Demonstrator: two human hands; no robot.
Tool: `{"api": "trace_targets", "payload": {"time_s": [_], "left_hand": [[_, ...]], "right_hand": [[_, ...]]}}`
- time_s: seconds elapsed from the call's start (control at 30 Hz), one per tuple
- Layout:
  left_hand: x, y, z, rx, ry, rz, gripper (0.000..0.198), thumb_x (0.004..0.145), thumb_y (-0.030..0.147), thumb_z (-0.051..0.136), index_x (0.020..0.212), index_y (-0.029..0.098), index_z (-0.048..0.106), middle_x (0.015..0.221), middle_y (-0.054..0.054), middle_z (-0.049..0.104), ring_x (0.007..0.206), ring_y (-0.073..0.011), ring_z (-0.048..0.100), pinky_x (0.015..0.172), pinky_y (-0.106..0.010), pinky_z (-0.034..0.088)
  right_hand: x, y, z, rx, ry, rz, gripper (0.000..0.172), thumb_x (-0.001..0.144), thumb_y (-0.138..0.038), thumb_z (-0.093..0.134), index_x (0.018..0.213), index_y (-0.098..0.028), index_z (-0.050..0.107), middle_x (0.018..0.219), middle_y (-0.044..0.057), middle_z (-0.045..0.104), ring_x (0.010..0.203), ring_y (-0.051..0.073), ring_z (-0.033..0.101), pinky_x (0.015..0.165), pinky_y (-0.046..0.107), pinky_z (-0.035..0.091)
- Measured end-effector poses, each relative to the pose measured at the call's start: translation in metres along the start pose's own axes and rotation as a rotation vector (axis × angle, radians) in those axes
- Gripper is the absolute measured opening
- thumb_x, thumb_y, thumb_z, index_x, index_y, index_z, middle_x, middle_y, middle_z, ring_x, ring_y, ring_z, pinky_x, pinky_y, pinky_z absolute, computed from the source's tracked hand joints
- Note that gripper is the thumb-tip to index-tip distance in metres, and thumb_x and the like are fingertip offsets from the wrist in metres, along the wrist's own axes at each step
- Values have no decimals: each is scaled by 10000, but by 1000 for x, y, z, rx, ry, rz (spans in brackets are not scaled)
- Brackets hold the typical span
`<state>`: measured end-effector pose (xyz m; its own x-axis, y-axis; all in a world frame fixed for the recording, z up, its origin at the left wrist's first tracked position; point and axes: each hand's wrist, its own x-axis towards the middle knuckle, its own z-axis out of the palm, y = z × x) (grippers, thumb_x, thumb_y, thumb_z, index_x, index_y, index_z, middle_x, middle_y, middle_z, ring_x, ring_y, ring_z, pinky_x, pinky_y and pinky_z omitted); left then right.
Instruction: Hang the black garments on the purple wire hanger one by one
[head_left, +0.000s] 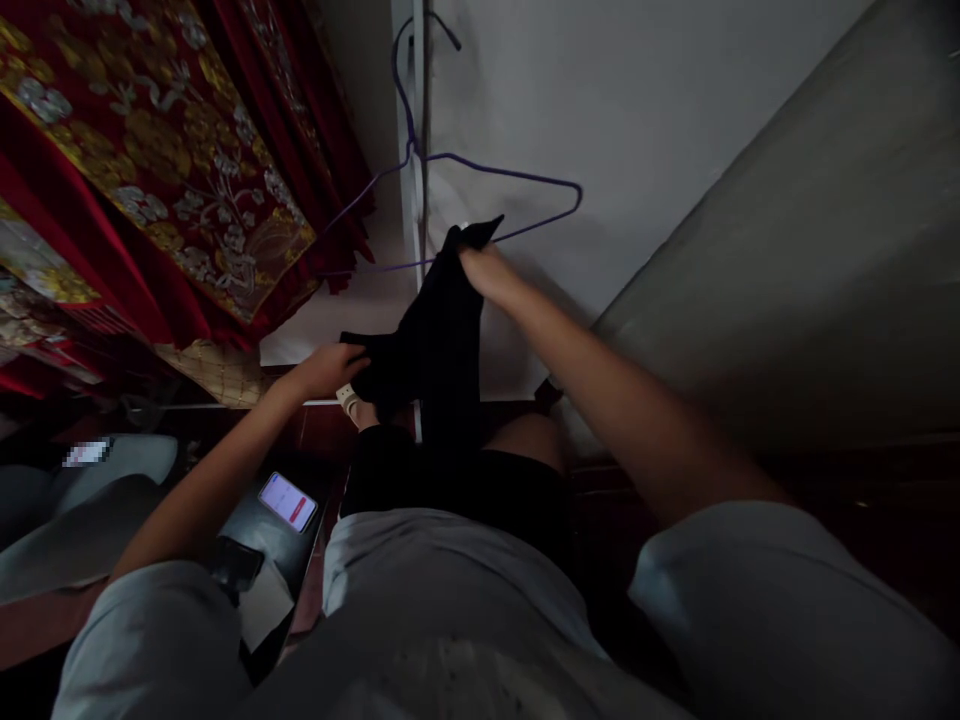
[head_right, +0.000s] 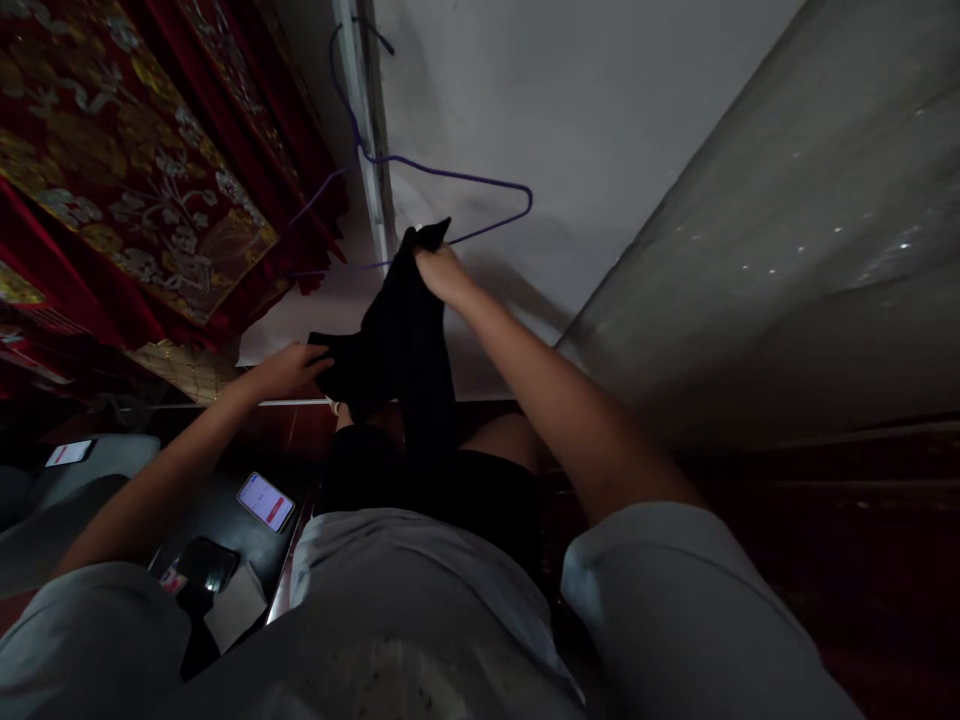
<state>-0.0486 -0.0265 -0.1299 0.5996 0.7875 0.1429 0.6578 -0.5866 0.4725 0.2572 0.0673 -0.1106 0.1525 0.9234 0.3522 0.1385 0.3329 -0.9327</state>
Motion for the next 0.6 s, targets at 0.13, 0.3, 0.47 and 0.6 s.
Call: {"api": "trace_targets", "payload": {"time_s": [0.13, 0.3, 0.47, 0.6], "left_hand": [[3, -23, -36, 51, 132, -34, 322, 955, 370, 652, 674, 237, 566, 606, -9, 528, 650, -197, 585, 842, -386, 542], [25, 3, -77, -39, 280, 57, 293, 934, 359, 656, 688, 221, 579, 886, -77, 662, 949, -259, 670, 1024, -442, 531], [69, 59, -85, -251, 355, 156, 157, 904, 261, 650, 771, 183, 624, 1205, -103, 708, 1282, -315, 610, 1172, -489, 447], [95, 70, -82, -429, 460, 71, 77, 903, 155, 639, 974, 184, 654, 1061, -93, 733, 1160, -263, 678, 1116, -471, 482]], "right_hand": [[4, -1, -39, -186, 64, -82, 418, 703, -242, 824, 472, -219, 476, 477, -61, 337, 511, 91, 314, 473, 245, 270], [-10, -36, -69, -373, 67, -105, 456, 707, -146, 820, 444, -198, 451, 481, -71, 324, 511, 53, 293, 505, 266, 204], [-41, -47, -52, -183, -50, -83, 252, 774, -126, 790, 625, -187, 596, 595, -41, 546, 600, 110, 484, 584, 264, 370], [-51, -47, -60, -126, -68, -343, 457, 712, 82, 661, 1069, -202, 696, 1078, 15, 725, 761, 108, 567, 772, 248, 456]]}}
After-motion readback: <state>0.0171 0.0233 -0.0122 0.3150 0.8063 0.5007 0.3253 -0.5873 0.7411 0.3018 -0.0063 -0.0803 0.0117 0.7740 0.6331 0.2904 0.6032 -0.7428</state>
